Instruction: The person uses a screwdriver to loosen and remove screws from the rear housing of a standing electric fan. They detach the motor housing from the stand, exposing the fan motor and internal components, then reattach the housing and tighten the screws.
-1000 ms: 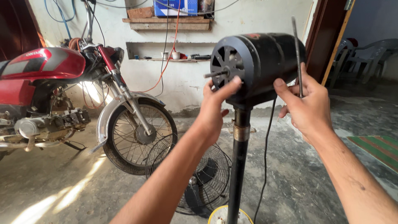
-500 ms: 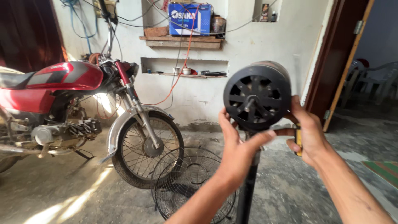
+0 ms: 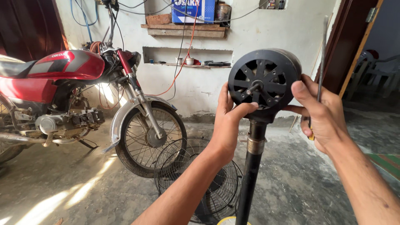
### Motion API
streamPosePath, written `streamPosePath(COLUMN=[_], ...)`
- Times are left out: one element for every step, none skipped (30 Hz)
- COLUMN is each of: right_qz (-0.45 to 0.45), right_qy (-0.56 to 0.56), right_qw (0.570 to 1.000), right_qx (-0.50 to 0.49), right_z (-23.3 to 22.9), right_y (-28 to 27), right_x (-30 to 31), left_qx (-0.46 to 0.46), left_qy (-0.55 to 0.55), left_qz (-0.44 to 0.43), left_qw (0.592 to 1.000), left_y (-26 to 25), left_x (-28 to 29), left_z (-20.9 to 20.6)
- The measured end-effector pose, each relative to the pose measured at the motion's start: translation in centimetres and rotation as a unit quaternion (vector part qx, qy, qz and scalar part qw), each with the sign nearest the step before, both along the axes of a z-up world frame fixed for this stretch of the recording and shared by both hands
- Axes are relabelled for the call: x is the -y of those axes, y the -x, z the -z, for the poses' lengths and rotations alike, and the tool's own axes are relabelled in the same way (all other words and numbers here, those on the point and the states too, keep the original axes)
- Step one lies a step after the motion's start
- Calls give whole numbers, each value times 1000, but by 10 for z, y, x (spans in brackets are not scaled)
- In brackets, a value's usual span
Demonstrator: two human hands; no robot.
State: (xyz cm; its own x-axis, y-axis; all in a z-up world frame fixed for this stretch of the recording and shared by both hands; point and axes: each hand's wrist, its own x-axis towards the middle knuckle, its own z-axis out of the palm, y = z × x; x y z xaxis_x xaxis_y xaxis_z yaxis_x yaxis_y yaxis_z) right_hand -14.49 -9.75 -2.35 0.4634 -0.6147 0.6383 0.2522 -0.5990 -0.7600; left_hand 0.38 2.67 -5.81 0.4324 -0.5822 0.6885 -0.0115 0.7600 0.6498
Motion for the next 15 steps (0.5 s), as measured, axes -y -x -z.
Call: streamPosePath(right_qz=[10, 21, 13, 4, -4, -19, -35, -52, -69, -86, -102, -107, -111, -117, -122], right_qy=[-6, -9, -20, -31, -42, -49, -56, -63, -76, -89, -102, -111, -121, -131, -139], right_qw=[1000, 1000, 1000, 1000, 999, 999, 998, 997, 995, 992, 989, 987, 985, 983, 982], right_qx=[-4, -7, -4, -1, 2, 4, 6, 8, 15, 23, 30, 37, 45, 52, 50], right_z=[0, -1, -2, -2, -1, 0, 1, 2, 4, 5, 6, 7, 7, 8, 9], right_y=[-1, -1, -1, -1, -2, -2, -1, -2, -4, -6, -7, -8, -9, -11, -12], right_x=[-1, -1, 1, 3, 7, 11, 16, 21, 25, 30, 35, 38, 41, 44, 45], left_qx=[-11, -22, -32, -34, -37, -41, -35, -29, -23, 6, 35, 64, 77, 91, 104], left_qy=[-7, -12, -17, -15, -14, -14, -2, 11, 24, 0, -24, -49, -46, -42, -39], left_qz=[-7, -13, -20, -15, -10, -6, -7, -9, -10, -44, -78, -112, -117, -123, -128], left_qw=[1000, 1000, 999, 999, 999, 999, 999, 999, 999, 999, 996, 990, 989, 987, 986], left_y=[3, 6, 9, 12, 15, 18, 21, 25, 28, 32, 36, 39, 42, 44, 45], left_x=[-1, -2, -2, -2, -3, -3, -3, -2, -2, -3, -4, -6, -7, -8, -9], left_z=[1, 1, 0, 1, 1, 2, 3, 3, 5, 7, 10, 13, 15, 16, 16])
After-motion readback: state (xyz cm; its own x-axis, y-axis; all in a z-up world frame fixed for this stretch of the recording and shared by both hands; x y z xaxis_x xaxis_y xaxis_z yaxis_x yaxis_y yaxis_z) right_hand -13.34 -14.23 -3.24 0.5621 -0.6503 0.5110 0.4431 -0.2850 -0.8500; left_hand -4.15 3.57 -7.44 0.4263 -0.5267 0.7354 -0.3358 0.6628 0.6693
